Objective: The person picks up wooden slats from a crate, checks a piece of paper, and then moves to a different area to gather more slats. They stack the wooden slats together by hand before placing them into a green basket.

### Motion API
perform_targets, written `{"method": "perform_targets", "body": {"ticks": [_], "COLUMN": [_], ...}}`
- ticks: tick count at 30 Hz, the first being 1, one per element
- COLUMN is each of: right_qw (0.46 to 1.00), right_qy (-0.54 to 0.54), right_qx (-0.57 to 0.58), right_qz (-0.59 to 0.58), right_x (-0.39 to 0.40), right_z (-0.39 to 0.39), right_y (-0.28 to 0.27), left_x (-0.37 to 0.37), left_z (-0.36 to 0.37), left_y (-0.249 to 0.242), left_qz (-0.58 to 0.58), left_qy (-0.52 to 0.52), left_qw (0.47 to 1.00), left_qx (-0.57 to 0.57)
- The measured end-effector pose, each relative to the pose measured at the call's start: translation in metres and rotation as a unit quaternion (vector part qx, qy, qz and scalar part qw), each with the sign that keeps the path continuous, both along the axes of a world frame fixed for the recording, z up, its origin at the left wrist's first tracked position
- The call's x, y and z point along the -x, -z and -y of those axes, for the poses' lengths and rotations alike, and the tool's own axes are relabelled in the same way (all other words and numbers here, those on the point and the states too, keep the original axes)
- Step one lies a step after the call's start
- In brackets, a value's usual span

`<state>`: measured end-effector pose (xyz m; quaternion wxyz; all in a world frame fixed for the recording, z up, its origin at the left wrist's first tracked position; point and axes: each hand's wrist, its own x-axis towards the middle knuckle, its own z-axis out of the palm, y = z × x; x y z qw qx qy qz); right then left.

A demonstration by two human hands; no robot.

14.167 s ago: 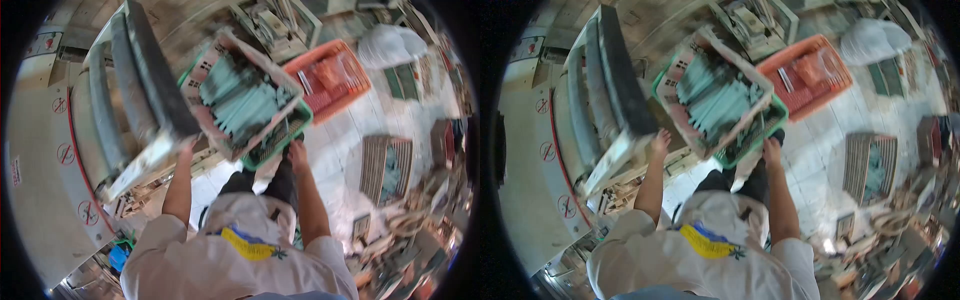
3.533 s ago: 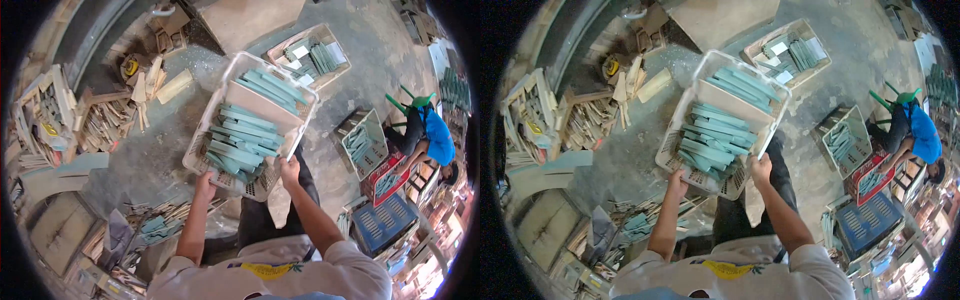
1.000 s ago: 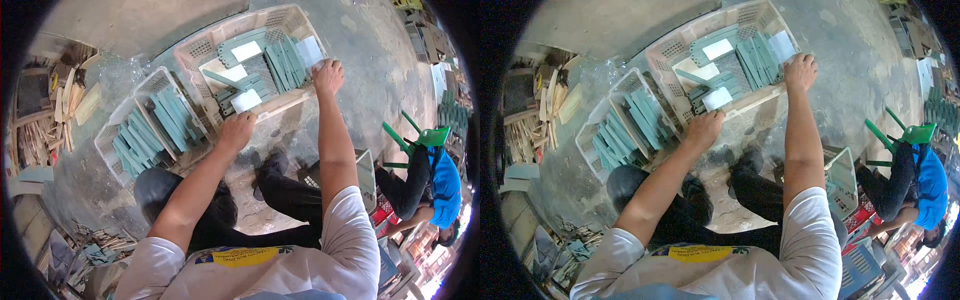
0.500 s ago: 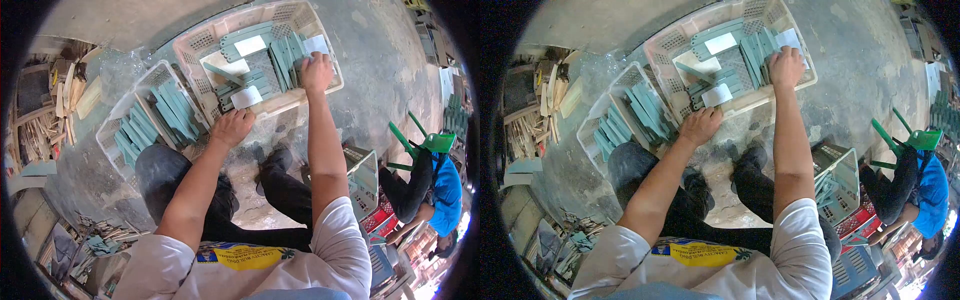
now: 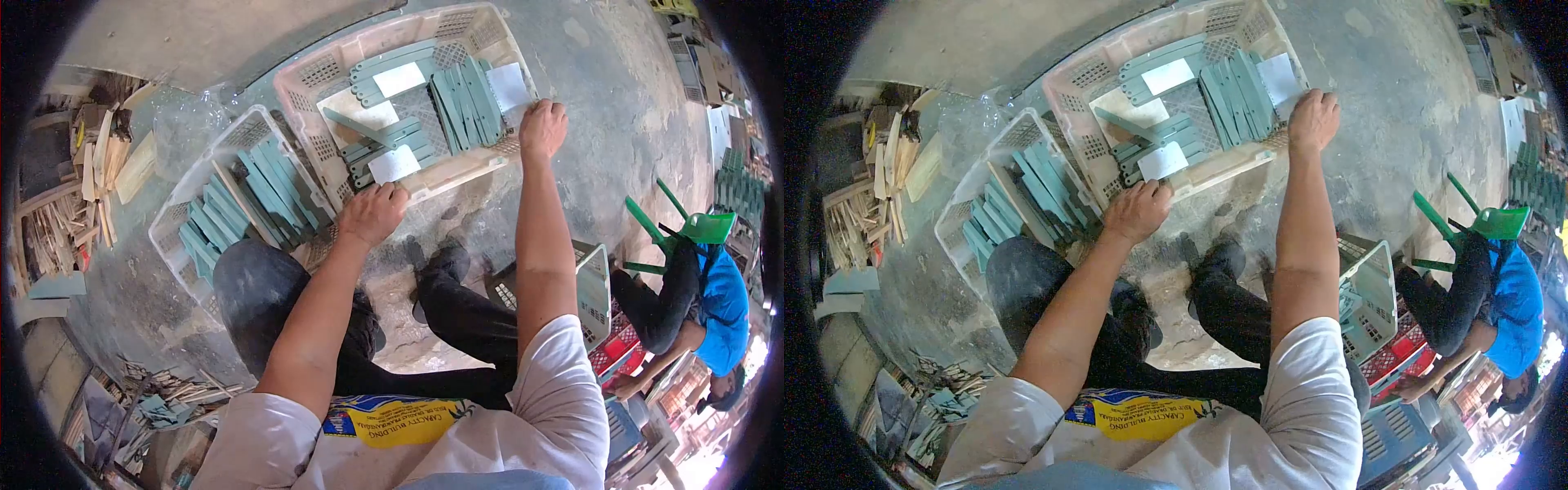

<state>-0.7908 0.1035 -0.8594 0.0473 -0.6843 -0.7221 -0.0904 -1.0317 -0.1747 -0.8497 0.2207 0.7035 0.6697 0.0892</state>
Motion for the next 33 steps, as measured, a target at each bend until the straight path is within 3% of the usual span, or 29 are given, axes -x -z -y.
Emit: {"method": "perform_targets", "body": {"ticks": [7,9,10,12,13,15,18,21,24,26,28,30,32,33], "right_qw": [0.992,0.965,0.965,0.945,0.945,0.921,0.878,0.821,0.762,0.777,0.609,0.619,0.544,0.546], "right_qy": [-0.085,-0.036,-0.036,-0.101,-0.103,-0.236,-0.308,-0.376,-0.431,-0.429,-0.405,-0.399,-0.442,-0.436], "right_qx": [-0.016,0.111,0.111,-0.028,-0.034,-0.193,-0.305,-0.357,-0.376,-0.355,-0.201,-0.173,-0.125,-0.112], "right_qz": [-0.095,-0.236,-0.235,-0.309,-0.308,-0.24,-0.203,-0.238,-0.303,-0.294,-0.652,-0.653,-0.702,-0.706], "right_x": [-0.023,-0.019,-0.017,-0.01,-0.005,0.015,0.051,0.079,0.093,0.089,0.102,0.11,0.115,0.116], "right_z": [-0.012,-0.01,-0.005,0.002,0.006,0.014,0.024,0.03,0.035,0.029,0.031,0.038,0.038,0.038], "right_y": [-0.004,-0.028,-0.032,-0.043,-0.051,-0.076,-0.113,-0.147,-0.183,-0.192,-0.204,-0.224,-0.233,-0.235], "left_x": [0.002,0.001,0.001,0.002,0.002,0.002,0.001,0.005,0.004,0.004,0.004,0.004,0.004,0.004], "left_z": [0.0,0.0,0.002,0.001,0.0,0.002,0.005,0.002,0.008,0.009,0.006,0.006,0.005,0.005], "left_y": [0.001,0.001,0.0,0.0,-0.001,-0.004,0.001,0.005,0.002,-0.002,0.0,-0.006,-0.008,-0.009], "left_qz": [0.008,0.011,0.012,0.022,0.022,0.023,-0.001,0.046,0.062,0.06,0.038,0.036,0.042,0.036], "left_qy": [0.005,0.003,0.002,0.002,0.001,0.005,0.01,0.016,-0.008,-0.017,-0.003,0.0,-0.019,-0.012], "left_qw": [0.999,0.998,0.998,0.998,0.998,0.998,0.999,0.996,0.998,0.996,0.999,0.999,0.998,0.998], "left_qx": [0.051,0.055,0.055,0.06,0.055,0.053,0.042,0.07,-0.02,-0.058,0.005,-0.009,0.037,0.054]}}
